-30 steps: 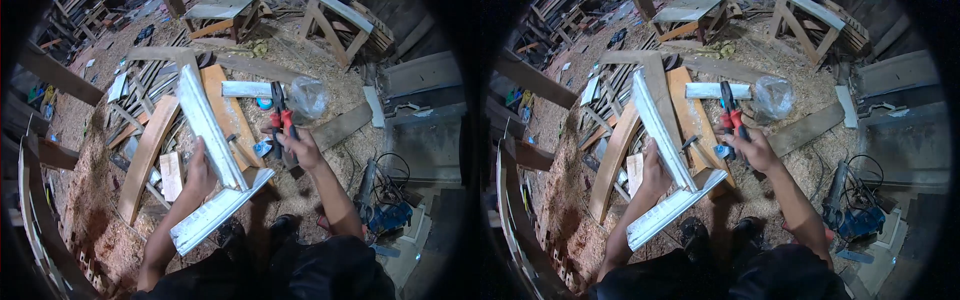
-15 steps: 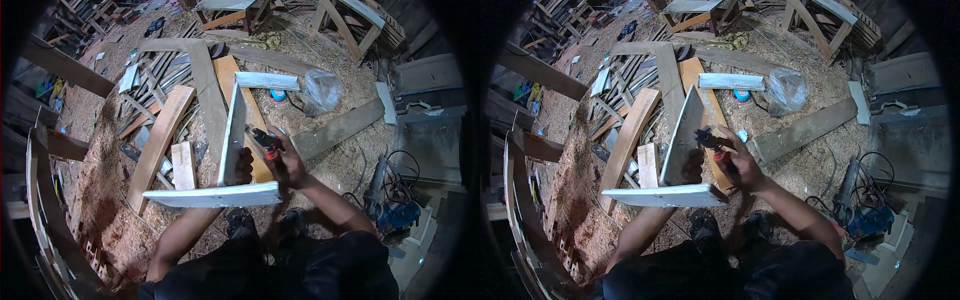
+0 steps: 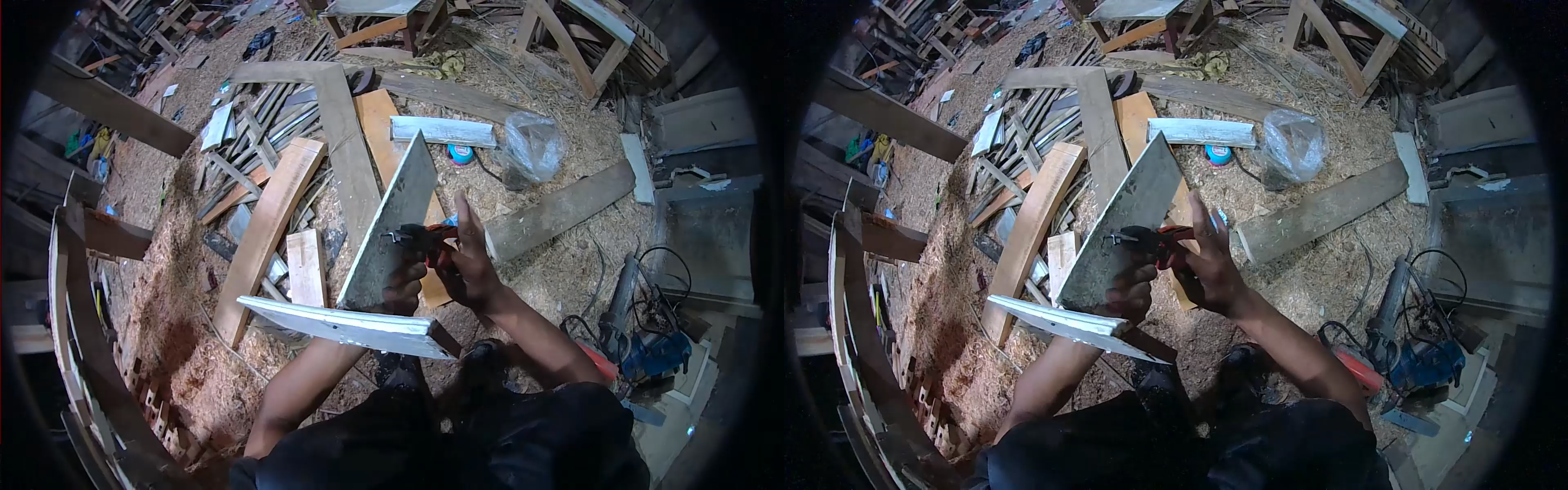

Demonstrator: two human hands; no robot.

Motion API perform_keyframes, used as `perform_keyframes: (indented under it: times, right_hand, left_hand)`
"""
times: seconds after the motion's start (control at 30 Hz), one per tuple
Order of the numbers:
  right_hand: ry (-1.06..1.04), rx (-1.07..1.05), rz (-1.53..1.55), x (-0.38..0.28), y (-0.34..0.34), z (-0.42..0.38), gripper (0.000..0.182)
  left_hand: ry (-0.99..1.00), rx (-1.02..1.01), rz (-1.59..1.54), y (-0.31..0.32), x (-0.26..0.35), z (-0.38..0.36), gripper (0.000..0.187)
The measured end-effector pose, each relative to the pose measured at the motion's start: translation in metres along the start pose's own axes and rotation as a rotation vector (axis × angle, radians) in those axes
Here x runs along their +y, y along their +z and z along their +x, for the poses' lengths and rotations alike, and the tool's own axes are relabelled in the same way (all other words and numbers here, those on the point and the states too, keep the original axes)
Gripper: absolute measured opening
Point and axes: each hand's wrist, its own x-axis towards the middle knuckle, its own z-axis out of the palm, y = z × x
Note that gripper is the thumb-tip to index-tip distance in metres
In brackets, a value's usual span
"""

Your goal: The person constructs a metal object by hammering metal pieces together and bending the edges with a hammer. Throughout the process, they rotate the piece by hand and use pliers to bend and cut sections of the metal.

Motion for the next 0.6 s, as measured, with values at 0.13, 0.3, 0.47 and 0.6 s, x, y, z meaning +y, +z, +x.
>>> perform_keyframes:
  times: [0.13,0.3,0.47,0.6]
  right_hand:
    - [0.002,0.001,-0.142,0.003,-0.008,-0.001,0.026]
    - [0.129,0.149,0.048,-0.01,-0.015,0.021,0.02]
    - [0.047,-0.439,0.075,0.028,-0.03,0.063,0.042]
    - [0.115,-0.712,0.371,0.048,-0.04,0.071,0.031]
  left_hand:
    - [-0.104,-0.027,0.127,-0.012,0.012,-0.002,0.044]
    - [0.051,0.232,0.167,-0.04,0.029,-0.014,0.042]
    - [0.016,0.404,0.313,-0.059,0.04,-0.018,0.048]
    - [-0.405,0.291,-0.087,-0.067,0.057,-0.016,0.07]
